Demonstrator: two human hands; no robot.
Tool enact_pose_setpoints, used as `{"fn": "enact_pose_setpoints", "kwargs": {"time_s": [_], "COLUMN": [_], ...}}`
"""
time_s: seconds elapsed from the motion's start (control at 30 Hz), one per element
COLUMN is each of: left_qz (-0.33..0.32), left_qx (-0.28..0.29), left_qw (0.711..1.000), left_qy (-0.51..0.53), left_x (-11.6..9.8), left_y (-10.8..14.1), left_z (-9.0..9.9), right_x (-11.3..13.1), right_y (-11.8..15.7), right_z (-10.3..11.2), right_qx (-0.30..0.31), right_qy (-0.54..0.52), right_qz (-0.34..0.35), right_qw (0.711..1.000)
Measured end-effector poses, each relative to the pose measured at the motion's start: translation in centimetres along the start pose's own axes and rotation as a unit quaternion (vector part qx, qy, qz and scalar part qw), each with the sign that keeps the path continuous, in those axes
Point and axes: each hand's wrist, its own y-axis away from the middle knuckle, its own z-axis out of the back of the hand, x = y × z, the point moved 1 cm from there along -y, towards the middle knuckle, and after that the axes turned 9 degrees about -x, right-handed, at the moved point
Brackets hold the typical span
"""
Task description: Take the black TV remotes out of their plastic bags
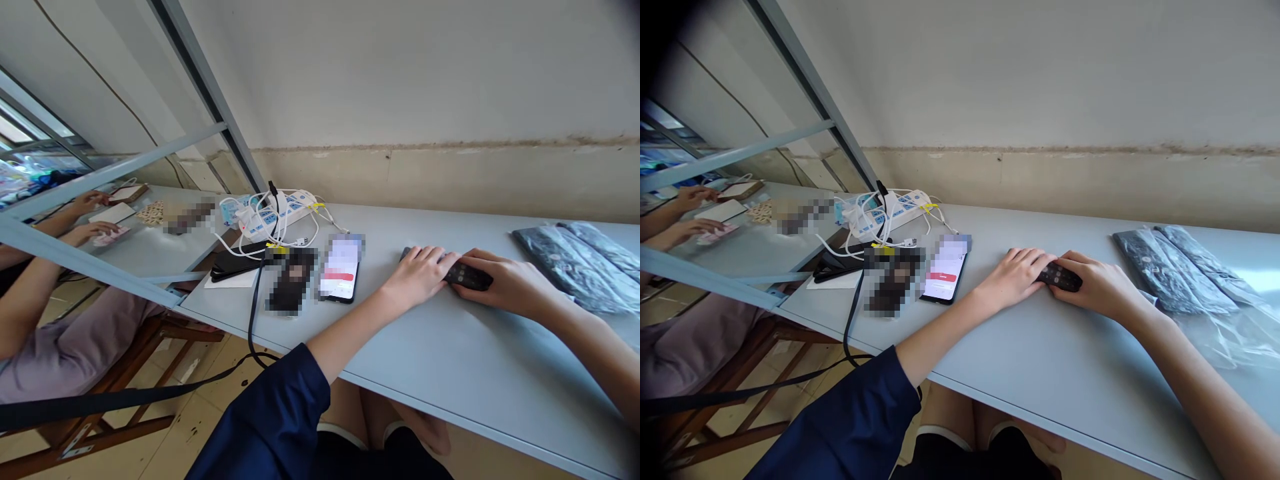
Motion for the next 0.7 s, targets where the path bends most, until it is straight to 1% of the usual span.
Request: {"fn": "enact_pose_setpoints", "kwargs": {"time_s": [0.1,0.23,0.33,0.4,0.47,0.6,0.67,0.7], "left_qz": [0.003,-0.003,0.012,0.039,0.071,0.131,0.160,0.172], "left_qx": [-0.001,-0.010,-0.015,-0.020,-0.029,-0.055,-0.067,-0.073], "left_qw": [1.000,1.000,0.999,0.999,0.997,0.990,0.985,0.982], "left_qy": [0.004,-0.024,-0.031,-0.028,-0.025,-0.017,-0.018,-0.019], "left_x": [0.1,0.1,0.1,0.2,0.2,0.5,0.6,0.7], "left_y": [0.0,-0.1,-0.1,-0.1,-0.1,-0.2,-0.2,-0.2], "left_z": [-0.2,0.1,0.3,0.3,0.3,0.4,0.4,0.4], "right_x": [0.3,1.1,1.5,1.4,1.2,0.6,0.4,0.3], "right_y": [0.2,0.3,0.4,0.5,0.6,0.1,-0.4,-0.6], "right_z": [0.2,0.8,1.2,1.5,2.0,3.1,3.7,3.8], "right_qx": [-0.062,-0.118,-0.121,-0.127,-0.151,-0.183,-0.194,-0.200], "right_qy": [-0.009,-0.013,-0.003,0.008,0.016,0.001,-0.026,-0.044], "right_qz": [0.028,0.072,0.058,0.021,-0.021,-0.104,-0.183,-0.234], "right_qw": [0.998,0.990,0.991,0.992,0.988,0.978,0.963,0.951]}}
